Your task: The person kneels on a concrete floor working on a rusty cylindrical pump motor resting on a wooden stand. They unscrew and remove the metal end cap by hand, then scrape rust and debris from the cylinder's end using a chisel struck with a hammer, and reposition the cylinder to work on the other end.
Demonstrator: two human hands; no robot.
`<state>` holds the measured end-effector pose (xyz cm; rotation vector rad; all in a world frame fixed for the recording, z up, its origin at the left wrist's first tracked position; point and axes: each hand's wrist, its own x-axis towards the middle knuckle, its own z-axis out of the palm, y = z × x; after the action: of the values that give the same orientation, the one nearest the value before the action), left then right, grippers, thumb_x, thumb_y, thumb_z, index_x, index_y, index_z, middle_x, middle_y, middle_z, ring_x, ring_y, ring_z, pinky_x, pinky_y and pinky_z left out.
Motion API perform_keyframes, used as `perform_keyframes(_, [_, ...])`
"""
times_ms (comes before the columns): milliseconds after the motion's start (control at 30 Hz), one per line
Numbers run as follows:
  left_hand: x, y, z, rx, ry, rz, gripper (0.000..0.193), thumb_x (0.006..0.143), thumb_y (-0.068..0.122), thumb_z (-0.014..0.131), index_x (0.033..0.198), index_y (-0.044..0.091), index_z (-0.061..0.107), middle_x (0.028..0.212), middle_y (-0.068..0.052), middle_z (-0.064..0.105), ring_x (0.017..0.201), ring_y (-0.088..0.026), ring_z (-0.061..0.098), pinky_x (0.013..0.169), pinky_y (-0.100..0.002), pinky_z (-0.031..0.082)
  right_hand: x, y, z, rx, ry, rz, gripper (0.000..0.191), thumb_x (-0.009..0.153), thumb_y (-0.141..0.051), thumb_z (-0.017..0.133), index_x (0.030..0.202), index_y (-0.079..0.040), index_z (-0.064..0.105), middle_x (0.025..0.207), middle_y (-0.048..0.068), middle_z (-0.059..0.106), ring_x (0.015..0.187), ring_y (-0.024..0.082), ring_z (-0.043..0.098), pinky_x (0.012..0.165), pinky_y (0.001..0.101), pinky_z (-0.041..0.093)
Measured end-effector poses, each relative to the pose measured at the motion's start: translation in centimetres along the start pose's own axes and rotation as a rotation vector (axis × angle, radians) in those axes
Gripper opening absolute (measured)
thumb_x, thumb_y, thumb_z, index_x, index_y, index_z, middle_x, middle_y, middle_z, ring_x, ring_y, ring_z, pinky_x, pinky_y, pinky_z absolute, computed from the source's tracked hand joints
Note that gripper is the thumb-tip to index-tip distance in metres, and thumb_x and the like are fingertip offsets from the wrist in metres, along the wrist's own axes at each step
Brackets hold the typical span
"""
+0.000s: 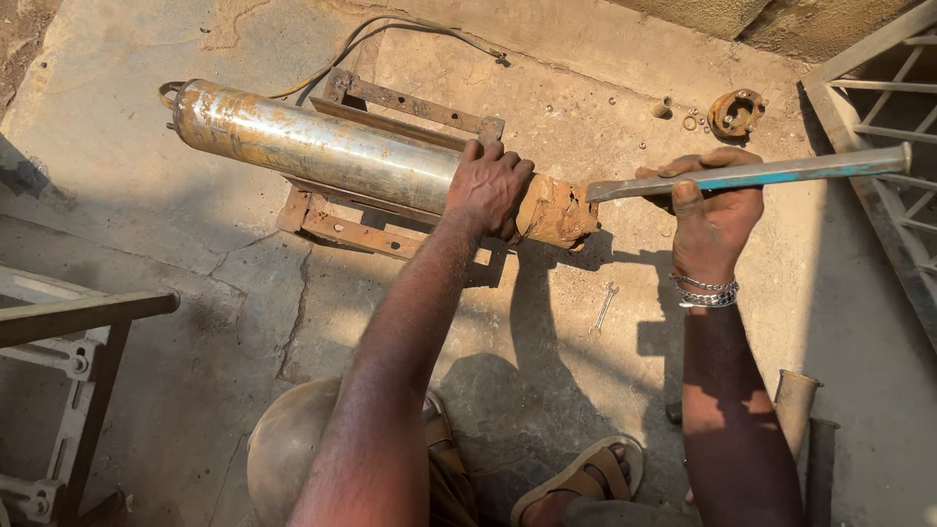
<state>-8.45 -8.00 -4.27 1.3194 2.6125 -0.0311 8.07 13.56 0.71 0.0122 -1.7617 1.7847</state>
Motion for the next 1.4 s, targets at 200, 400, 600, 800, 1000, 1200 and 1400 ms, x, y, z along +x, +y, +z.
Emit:
perform_keyframes(200, [-0.6,0.4,1.5,-0.016,0.136,-0.028,0.098,0.055,0.047,0.097,0.133,0.012,0.049,0.128,-0.009,0.058,0.124,-0.026,0.049,0.107,-0.051,0.033,2.8,0.8,4.6,-0.186,-0.108,-0.053,0.038,0.112,-0.017,0.077,0.126,-0.002,0.045,0.108,0.014,0.069,0.107,0.029,0.077,0.098,0.0447,0.063])
perform_keyframes(400, [-0.8,0.6,1.5,-0.054,0.223,-0.011,0.079,0.064,0.034,0.092,0.129,0.013,0.053,0.126,-0.005,0.061,0.126,-0.024,0.051,0.107,-0.050,0.037,3.0,2.1,7.4,-0.651,-0.091,-0.121,0.038,0.105,-0.022,0.082,0.116,-0.001,0.052,0.098,0.014,0.075,0.094,0.021,0.076,0.084,0.0338,0.062])
perform_keyframes(600, [-0.8,0.6,1.7,-0.079,0.265,-0.011,0.072,0.071,0.033,0.089,0.130,0.013,0.053,0.124,-0.006,0.061,0.123,-0.024,0.052,0.106,-0.050,0.037,4.4,0.9,6.4,-0.545,-0.059,-0.143,0.037,0.108,-0.023,0.081,0.116,-0.002,0.052,0.099,0.011,0.075,0.096,0.018,0.076,0.086,0.0331,0.064])
perform_keyframes(800, [0.2,0.5,3.9,-0.074,0.305,-0.012,0.065,0.077,0.027,0.083,0.133,0.013,0.053,0.125,-0.006,0.061,0.123,-0.022,0.052,0.107,-0.050,0.036,3.5,2.2,6.6,-0.835,-0.059,-0.228,0.030,0.108,-0.019,0.079,0.116,-0.003,0.055,0.098,0.011,0.077,0.097,0.019,0.078,0.088,0.0336,0.064])
perform_keyframes(1000, [0.3,0.5,3.9,-0.019,0.284,-0.028,0.056,0.081,0.017,0.079,0.131,0.014,0.054,0.125,-0.004,0.061,0.124,-0.022,0.051,0.107,-0.050,0.036,3.4,2.3,6.7,-0.435,0.060,-0.072,0.033,0.102,-0.020,0.081,0.110,-0.005,0.053,0.095,0.010,0.072,0.084,0.017,0.072,0.073,0.0328,0.062])
perform_keyframes(1200, [-0.6,0.2,2.6,-0.137,0.211,-0.005,0.079,0.069,0.032,0.089,0.134,0.011,0.050,0.126,-0.009,0.059,0.124,-0.024,0.050,0.108,-0.049,0.034,4.0,2.2,6.8,-0.825,-0.127,-0.159,0.033,0.101,-0.015,0.083,0.114,0.000,0.057,0.092,0.013,0.071,0.088,0.017,0.072,0.073,0.0306,0.060])
perform_keyframes(1400, [-0.1,0.3,3.1,-0.026,0.239,-0.006,0.065,0.078,0.023,0.084,0.134,0.015,0.051,0.129,-0.005,0.059,0.126,-0.023,0.050,0.106,-0.049,0.035,5.0,3.2,6.0,-0.391,0.064,-0.050,0.028,0.103,-0.016,0.078,0.112,-0.005,0.054,0.094,0.008,0.073,0.086,0.014,0.076,0.074,0.0293,0.065])
